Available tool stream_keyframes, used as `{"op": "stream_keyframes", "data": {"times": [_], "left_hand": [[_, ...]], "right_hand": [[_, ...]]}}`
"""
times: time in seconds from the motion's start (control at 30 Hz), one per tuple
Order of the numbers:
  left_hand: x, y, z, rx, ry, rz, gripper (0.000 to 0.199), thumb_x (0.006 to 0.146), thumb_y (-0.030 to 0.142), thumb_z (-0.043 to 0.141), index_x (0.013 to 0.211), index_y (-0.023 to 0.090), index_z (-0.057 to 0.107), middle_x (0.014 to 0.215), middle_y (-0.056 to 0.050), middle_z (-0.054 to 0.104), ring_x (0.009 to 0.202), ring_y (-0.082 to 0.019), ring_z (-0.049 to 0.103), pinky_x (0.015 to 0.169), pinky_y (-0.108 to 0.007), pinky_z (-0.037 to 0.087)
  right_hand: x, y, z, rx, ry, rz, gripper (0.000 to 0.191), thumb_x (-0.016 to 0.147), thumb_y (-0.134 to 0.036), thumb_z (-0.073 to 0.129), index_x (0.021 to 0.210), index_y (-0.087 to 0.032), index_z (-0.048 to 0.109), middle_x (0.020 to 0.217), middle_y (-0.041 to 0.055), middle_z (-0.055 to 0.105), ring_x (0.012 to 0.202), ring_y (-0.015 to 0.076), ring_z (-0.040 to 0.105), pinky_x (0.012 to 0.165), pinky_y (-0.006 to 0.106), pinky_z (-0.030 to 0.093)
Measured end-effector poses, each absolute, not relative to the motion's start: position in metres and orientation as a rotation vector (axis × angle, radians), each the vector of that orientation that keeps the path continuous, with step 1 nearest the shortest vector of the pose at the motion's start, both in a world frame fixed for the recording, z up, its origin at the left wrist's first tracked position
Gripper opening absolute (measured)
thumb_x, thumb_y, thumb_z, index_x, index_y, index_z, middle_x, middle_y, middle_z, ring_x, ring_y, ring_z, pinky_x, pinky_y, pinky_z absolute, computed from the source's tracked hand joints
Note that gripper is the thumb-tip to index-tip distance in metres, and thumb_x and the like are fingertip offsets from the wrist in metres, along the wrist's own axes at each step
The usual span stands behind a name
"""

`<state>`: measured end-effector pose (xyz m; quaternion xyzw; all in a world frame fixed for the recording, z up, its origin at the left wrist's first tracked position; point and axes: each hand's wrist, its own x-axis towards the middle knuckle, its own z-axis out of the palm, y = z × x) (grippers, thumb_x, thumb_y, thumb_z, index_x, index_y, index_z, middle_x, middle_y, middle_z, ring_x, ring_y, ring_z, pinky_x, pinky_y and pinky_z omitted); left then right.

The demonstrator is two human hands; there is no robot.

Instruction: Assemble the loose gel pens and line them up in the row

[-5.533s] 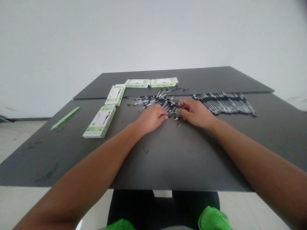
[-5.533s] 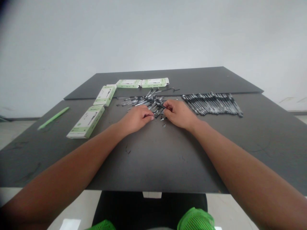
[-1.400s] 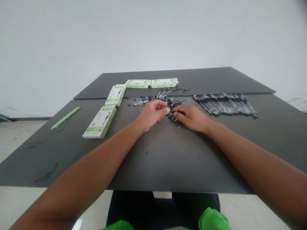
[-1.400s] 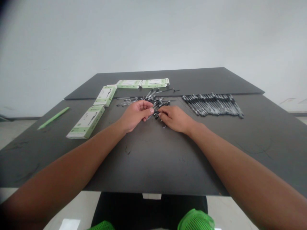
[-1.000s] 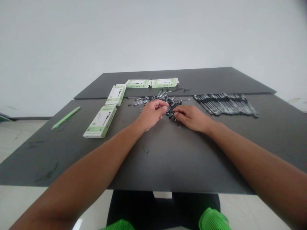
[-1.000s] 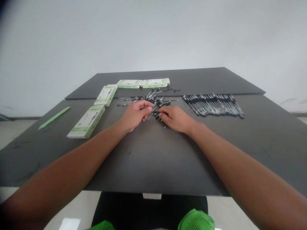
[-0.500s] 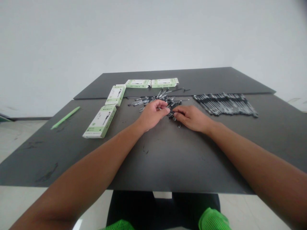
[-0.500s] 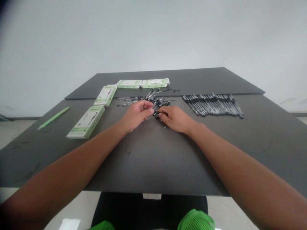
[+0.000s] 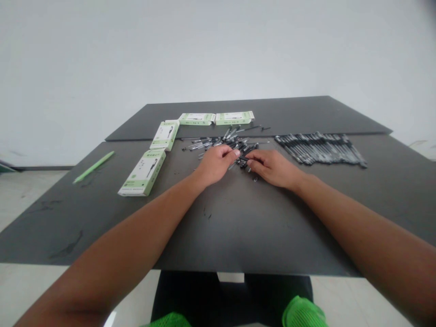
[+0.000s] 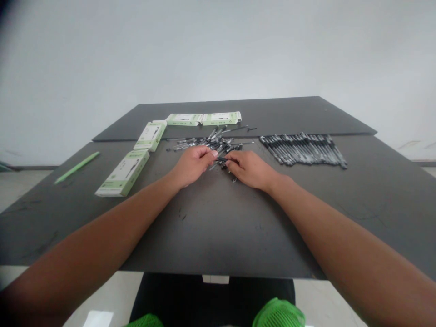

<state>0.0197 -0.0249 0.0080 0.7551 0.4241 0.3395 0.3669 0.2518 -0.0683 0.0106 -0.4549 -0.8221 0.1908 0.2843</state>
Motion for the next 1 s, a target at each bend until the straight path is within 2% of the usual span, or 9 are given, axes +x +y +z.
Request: {"op": "stream_keyframes", "data": {"times": [0.3, 0.47, 0.63, 0.73, 0.87, 1.0], "left_hand": [[0.0217, -0.0213, 0.0014, 1.858, 0.983, 0.896, 0.014, 0.094, 0.031, 0.071, 0.097, 0.017, 0.072, 0.078, 0.000, 0.067, 0.068, -0.012, 0.055, 0.068, -0.026, 0.044], [0.0226, -0.0213, 0.0009, 1.785, 0.975, 0.929, 0.022, 0.091, 0.035, 0.076, 0.102, 0.017, 0.071, 0.084, -0.001, 0.070, 0.070, -0.012, 0.058, 0.069, -0.026, 0.046], [0.0199, -0.0246, 0.0081, 1.888, 1.069, 0.907, 0.037, 0.098, 0.053, 0.069, 0.086, 0.018, 0.069, 0.068, 0.001, 0.062, 0.064, -0.013, 0.053, 0.064, -0.027, 0.041], [0.0186, -0.0240, 0.0083, 1.929, 1.097, 0.891, 0.044, 0.100, 0.057, 0.066, 0.078, 0.019, 0.066, 0.063, 0.001, 0.058, 0.062, -0.014, 0.051, 0.062, -0.028, 0.037], [0.0184, -0.0217, 0.0056, 1.941, 1.095, 0.882, 0.041, 0.099, 0.055, 0.067, 0.077, 0.020, 0.064, 0.064, 0.001, 0.058, 0.062, -0.014, 0.050, 0.062, -0.028, 0.037], [0.0190, -0.0206, 0.0039, 1.927, 1.088, 0.874, 0.031, 0.095, 0.048, 0.070, 0.084, 0.019, 0.068, 0.068, 0.001, 0.061, 0.064, -0.014, 0.052, 0.063, -0.028, 0.039]], "right_hand": [[0.2519, -0.0678, 0.0128, -1.228, -2.229, 0.518, 0.023, 0.106, -0.030, 0.053, 0.099, -0.020, 0.073, 0.085, 0.0044, 0.071, 0.080, 0.0211, 0.062, 0.076, 0.033, 0.040], [0.2515, -0.0677, 0.0120, -1.232, -2.227, 0.501, 0.025, 0.107, -0.031, 0.051, 0.098, -0.020, 0.072, 0.087, 0.0048, 0.070, 0.081, 0.0213, 0.063, 0.076, 0.033, 0.041], [0.2506, -0.0686, 0.0126, -1.225, -2.210, 0.520, 0.024, 0.106, -0.031, 0.052, 0.099, -0.020, 0.072, 0.088, 0.0051, 0.071, 0.083, 0.0220, 0.064, 0.078, 0.034, 0.042], [0.2506, -0.0687, 0.0127, -1.230, -2.210, 0.519, 0.023, 0.106, -0.031, 0.053, 0.097, -0.020, 0.071, 0.087, 0.0051, 0.071, 0.082, 0.0221, 0.064, 0.077, 0.034, 0.042], [0.2513, -0.0677, 0.0118, -1.215, -2.208, 0.524, 0.022, 0.106, -0.030, 0.054, 0.097, -0.020, 0.071, 0.086, 0.0051, 0.072, 0.080, 0.0218, 0.064, 0.076, 0.034, 0.041], [0.2518, -0.0669, 0.0108, -1.206, -2.222, 0.511, 0.023, 0.107, -0.030, 0.053, 0.099, -0.020, 0.072, 0.088, 0.0053, 0.073, 0.081, 0.0211, 0.064, 0.076, 0.033, 0.041]]}}
